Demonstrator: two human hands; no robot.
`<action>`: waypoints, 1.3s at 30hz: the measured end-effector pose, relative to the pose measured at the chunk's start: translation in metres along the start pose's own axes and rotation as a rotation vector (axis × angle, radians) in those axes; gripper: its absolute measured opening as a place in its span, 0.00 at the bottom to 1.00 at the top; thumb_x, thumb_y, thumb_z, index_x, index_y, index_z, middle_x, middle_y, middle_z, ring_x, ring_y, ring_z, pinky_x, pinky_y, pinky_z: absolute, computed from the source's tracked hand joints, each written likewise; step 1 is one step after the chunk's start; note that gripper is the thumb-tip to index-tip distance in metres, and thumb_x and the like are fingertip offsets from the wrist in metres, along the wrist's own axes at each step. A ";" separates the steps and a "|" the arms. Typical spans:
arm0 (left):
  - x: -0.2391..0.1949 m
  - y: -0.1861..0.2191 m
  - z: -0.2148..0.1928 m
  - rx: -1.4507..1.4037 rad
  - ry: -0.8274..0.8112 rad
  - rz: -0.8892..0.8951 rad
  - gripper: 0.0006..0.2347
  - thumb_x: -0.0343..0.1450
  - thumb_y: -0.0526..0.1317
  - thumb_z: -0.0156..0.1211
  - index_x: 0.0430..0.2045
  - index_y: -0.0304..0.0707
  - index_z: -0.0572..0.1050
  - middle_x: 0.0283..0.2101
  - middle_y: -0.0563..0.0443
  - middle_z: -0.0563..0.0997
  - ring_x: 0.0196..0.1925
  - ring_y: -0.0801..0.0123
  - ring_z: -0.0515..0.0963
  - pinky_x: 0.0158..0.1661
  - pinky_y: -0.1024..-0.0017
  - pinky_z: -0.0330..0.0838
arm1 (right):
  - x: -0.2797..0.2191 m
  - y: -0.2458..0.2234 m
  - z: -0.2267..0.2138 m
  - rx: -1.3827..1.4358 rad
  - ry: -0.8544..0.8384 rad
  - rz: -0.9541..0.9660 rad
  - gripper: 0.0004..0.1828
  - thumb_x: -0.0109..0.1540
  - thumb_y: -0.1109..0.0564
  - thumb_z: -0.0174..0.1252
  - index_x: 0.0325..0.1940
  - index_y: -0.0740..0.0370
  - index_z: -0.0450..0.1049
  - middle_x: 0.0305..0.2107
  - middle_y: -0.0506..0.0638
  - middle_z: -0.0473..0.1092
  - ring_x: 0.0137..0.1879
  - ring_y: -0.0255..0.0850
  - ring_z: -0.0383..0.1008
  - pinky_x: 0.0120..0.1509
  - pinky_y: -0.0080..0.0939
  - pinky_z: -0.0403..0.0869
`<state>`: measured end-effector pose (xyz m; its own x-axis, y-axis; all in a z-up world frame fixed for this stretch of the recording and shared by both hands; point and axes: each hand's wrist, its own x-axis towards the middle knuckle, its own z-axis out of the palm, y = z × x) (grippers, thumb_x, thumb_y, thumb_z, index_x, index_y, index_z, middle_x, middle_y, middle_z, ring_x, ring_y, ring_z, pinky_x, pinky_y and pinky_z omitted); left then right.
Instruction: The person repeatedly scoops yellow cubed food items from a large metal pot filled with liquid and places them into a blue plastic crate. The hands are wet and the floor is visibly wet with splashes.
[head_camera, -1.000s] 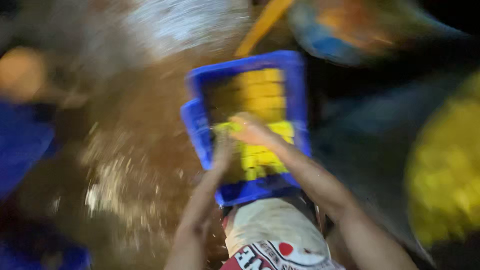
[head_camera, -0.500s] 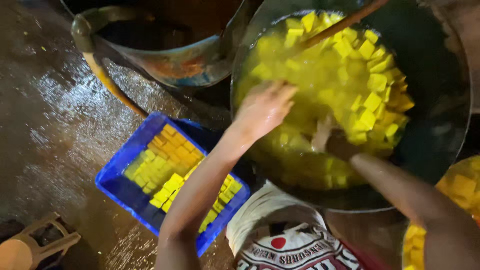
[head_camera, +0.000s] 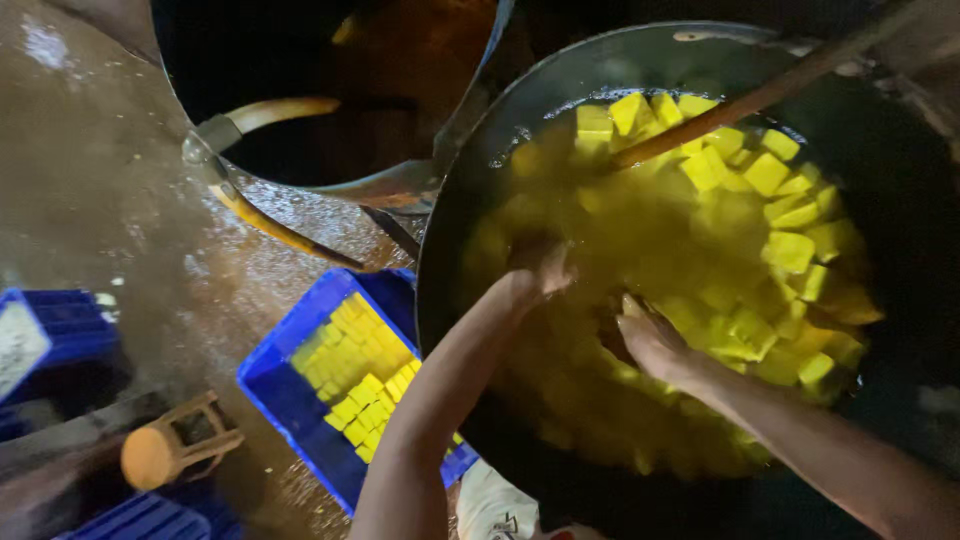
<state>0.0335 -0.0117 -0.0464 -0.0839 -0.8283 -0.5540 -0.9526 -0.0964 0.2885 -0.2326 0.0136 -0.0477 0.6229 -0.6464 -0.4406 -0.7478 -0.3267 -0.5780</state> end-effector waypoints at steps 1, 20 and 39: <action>0.003 -0.011 -0.003 -0.071 0.017 -0.045 0.15 0.73 0.45 0.56 0.52 0.42 0.76 0.49 0.48 0.80 0.53 0.56 0.78 0.56 0.55 0.72 | 0.009 -0.001 -0.004 0.183 -0.285 0.239 0.14 0.72 0.56 0.41 0.58 0.60 0.68 0.33 0.55 0.75 0.32 0.47 0.76 0.32 0.47 0.80; 0.000 -0.075 0.011 -2.001 0.196 -0.067 0.19 0.74 0.52 0.51 0.55 0.43 0.74 0.51 0.49 0.78 0.53 0.62 0.77 0.54 0.57 0.71 | 0.199 -0.049 -0.049 0.333 -0.049 -0.099 0.24 0.57 0.53 0.58 0.56 0.63 0.70 0.43 0.55 0.73 0.48 0.48 0.74 0.55 0.52 0.71; -0.052 0.043 -0.043 -2.675 0.384 0.431 0.25 0.76 0.65 0.48 0.53 0.45 0.74 0.52 0.47 0.77 0.55 0.53 0.75 0.54 0.45 0.68 | 0.032 -0.176 -0.160 0.186 0.387 -0.325 0.27 0.63 0.47 0.67 0.62 0.62 0.72 0.51 0.56 0.74 0.54 0.46 0.76 0.59 0.43 0.73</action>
<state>0.0091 0.0035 0.0287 0.2176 -0.9317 -0.2908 0.9671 0.1655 0.1934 -0.1180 -0.0603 0.1501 0.6590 -0.7508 0.0464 -0.4554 -0.4472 -0.7698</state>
